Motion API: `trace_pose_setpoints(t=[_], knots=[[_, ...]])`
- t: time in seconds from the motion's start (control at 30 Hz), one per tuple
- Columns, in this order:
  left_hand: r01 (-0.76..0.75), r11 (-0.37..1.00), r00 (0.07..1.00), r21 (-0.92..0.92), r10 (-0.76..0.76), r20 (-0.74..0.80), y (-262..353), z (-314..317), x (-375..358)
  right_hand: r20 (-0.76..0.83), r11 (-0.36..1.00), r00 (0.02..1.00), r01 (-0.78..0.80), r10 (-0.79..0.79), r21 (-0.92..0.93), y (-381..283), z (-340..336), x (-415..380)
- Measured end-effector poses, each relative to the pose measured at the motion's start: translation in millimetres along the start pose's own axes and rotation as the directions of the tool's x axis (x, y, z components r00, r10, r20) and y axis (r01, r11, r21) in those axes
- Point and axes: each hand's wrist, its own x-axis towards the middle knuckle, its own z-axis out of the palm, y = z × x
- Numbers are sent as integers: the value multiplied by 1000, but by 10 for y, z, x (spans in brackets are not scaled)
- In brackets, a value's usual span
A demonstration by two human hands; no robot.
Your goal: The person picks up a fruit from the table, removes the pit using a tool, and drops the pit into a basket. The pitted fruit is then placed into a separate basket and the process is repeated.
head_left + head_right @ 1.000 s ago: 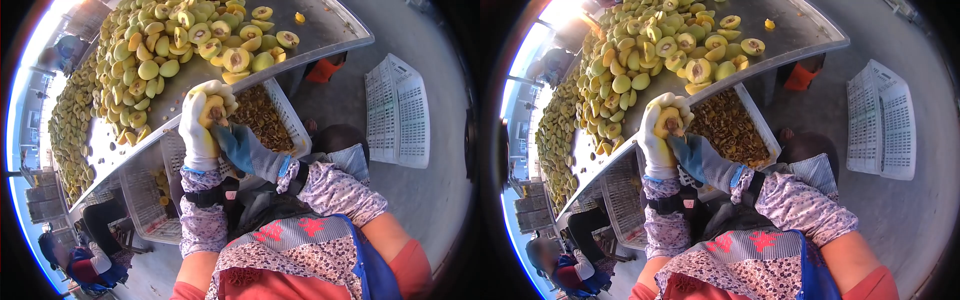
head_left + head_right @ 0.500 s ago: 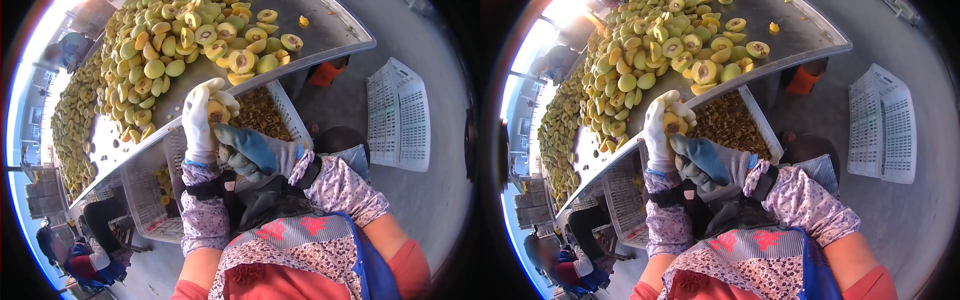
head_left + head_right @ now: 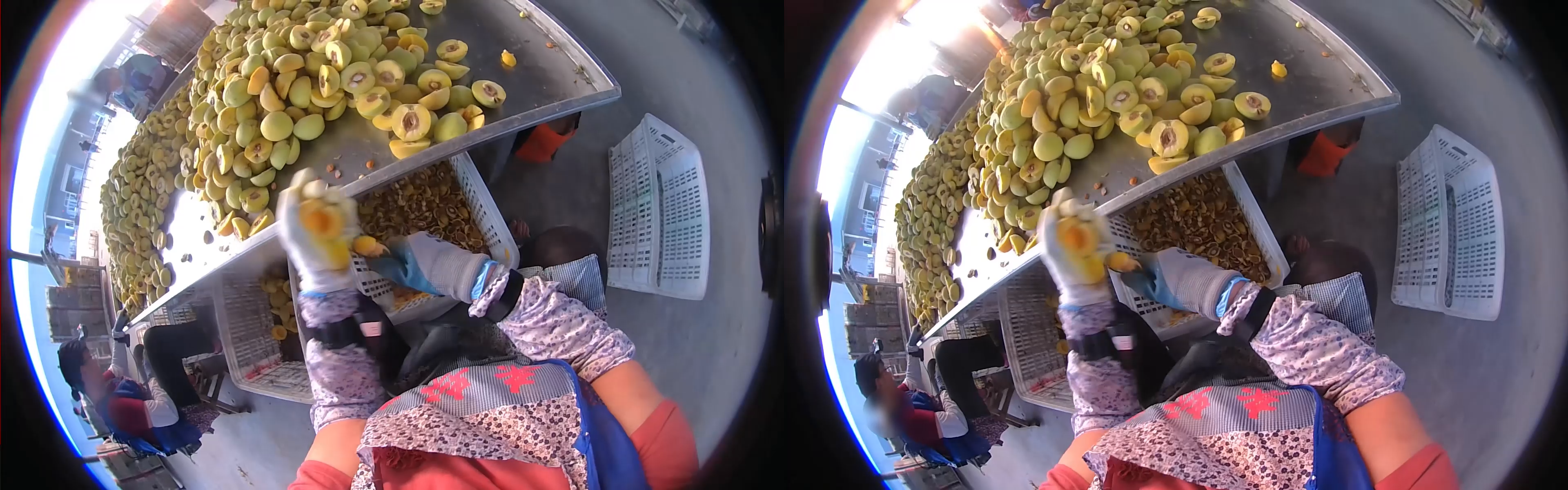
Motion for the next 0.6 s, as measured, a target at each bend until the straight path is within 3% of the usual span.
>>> trace_pose_setpoints(t=[0.03, 0.07, 0.1, 0.13, 0.17, 0.23, 0.27, 0.3, 0.37, 0.4, 0.47, 0.5, 0.57, 0.6], knots=[[-93, 984, 967, -149, 53, -251, 133, -59, 29, -27, 976, 988, -153, 150, -158, 54, 61, 45], [-129, 991, 915, -30, 107, -389, 351, -5, -63, -29, 976, 989, -149, 147, -157, 111, 47, 40], [-191, 928, 871, 319, 310, -382, 465, -206, -113, -56, 958, 987, -162, 153, -238, 178, 17, 19], [-209, 846, 847, 490, 407, -342, 605, -437, -150, -88, 932, 983, -178, 158, -317, 210, -13, 9], [-58, 841, 813, 538, 353, -464, 774, -686, -85, -175, 945, 976, -176, 131, -277, 130, -32, -30], [327, 385, 705, 863, 508, -495, 845, -941, -90, -227, 955, 966, -179, 126, -234, 35, -83, -18], [492, 101, 662, 865, 602, -447, 860, -869, -105, -276, 966, 953, -180, 125, -186, 19, -97, -17], [489, 100, 665, 867, 600, -445, 826, -779, -67, -310, 968, 947, -149, 81, -203, 29, -112, -30], [79, 170, 778, 982, 606, -167, 664, -501, 121, -330, 959, 941, -162, 79, -232, 131, -89, 28], [-59, 101, 854, 993, 520, -2, 567, -310, 252, -342, 949, 937, -172, 75, -264, 172, -84, 43], [-114, 420, 980, 900, 195, 33, 295, 382, 362, -342, 950, 935, -191, 98, -248, 185, -156, 6], [-153, 364, 982, 919, 159, 101, 119, 572, 470, -340, 952, 932, -207, 121, -227, 194, -191, -6], [-301, 25, 945, 953, 143, 295, -286, 738, 728, -390, 951, 913, -218, 118, -221, 237, -212, -5], [-405, -139, 884, 903, 191, 426, -525, 729, 855, -432, 951, 895, -220, 108, -217, 256, -227, -4]])
